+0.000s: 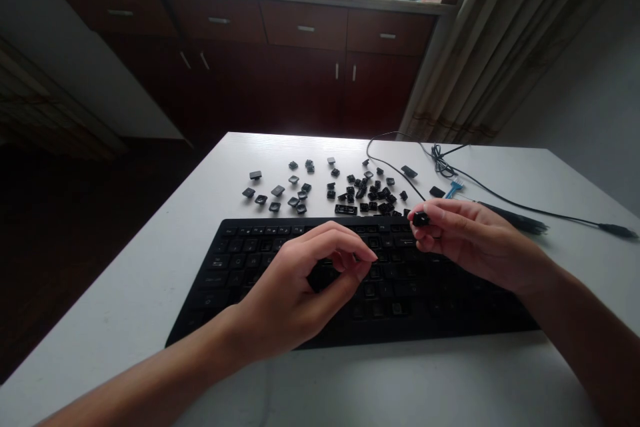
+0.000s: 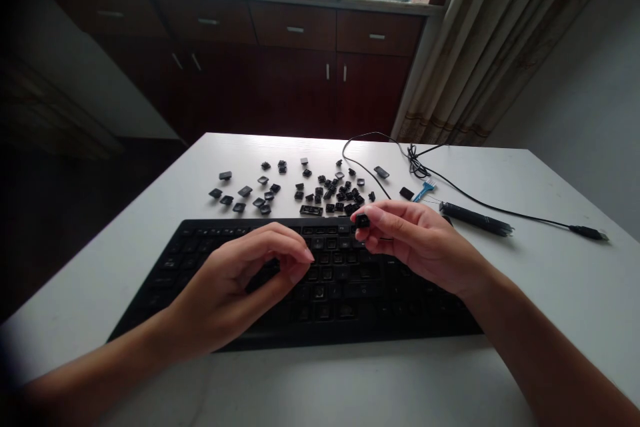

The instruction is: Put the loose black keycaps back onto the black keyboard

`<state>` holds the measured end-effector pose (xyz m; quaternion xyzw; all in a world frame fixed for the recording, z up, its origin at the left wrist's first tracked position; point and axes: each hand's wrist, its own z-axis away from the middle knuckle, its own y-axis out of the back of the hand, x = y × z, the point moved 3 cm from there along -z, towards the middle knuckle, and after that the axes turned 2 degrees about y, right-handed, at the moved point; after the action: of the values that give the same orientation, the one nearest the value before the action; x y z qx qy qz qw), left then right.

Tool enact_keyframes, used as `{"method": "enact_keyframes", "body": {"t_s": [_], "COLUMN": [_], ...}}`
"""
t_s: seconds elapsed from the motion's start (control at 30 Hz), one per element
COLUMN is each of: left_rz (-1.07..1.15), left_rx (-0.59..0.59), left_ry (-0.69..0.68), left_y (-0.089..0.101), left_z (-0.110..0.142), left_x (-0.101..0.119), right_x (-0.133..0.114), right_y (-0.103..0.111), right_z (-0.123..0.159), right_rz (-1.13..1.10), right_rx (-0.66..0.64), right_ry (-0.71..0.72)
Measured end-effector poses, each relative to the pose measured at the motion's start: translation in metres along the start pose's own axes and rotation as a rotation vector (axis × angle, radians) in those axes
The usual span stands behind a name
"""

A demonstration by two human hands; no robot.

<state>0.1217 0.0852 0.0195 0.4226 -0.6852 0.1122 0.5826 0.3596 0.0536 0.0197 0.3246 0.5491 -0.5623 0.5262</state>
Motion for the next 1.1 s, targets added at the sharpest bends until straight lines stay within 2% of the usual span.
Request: {"method": "enact_keyframes", "body": {"t_s": [0.4,0.57,0.77,1.0,1.1], "left_rz": [-0.034,-0.056,-0.003,-0.119,-0.111], "left_rx": [0.002,0.047,0.128,0.192,0.214], "left_ry": [0.002,0.014,-0.054,-0.157,-0.156], "left_y": [0.001,0.0,0.0,0.004,0.002], "left_z": [0.0,0.002,0.001,0.0,0.001], "left_x": [0.001,0.0,0.001,0.008,0.008], "right_x": [0.003,0.009,0.021,0.03,0.033], "right_y": [-0.008,-0.027,-0.057,-0.064,-0.067], "right_z": [0.001,0.003,0.008,0.014,0.014], "right_rz": [-0.038,-0.176,-0.338,-0.347,-0.317], "right_rx": [0.002,-0.012,0.001,0.091,0.079], "right_ry": [-0.054,-0.02,-0.044,-0.052,-0.051]}}
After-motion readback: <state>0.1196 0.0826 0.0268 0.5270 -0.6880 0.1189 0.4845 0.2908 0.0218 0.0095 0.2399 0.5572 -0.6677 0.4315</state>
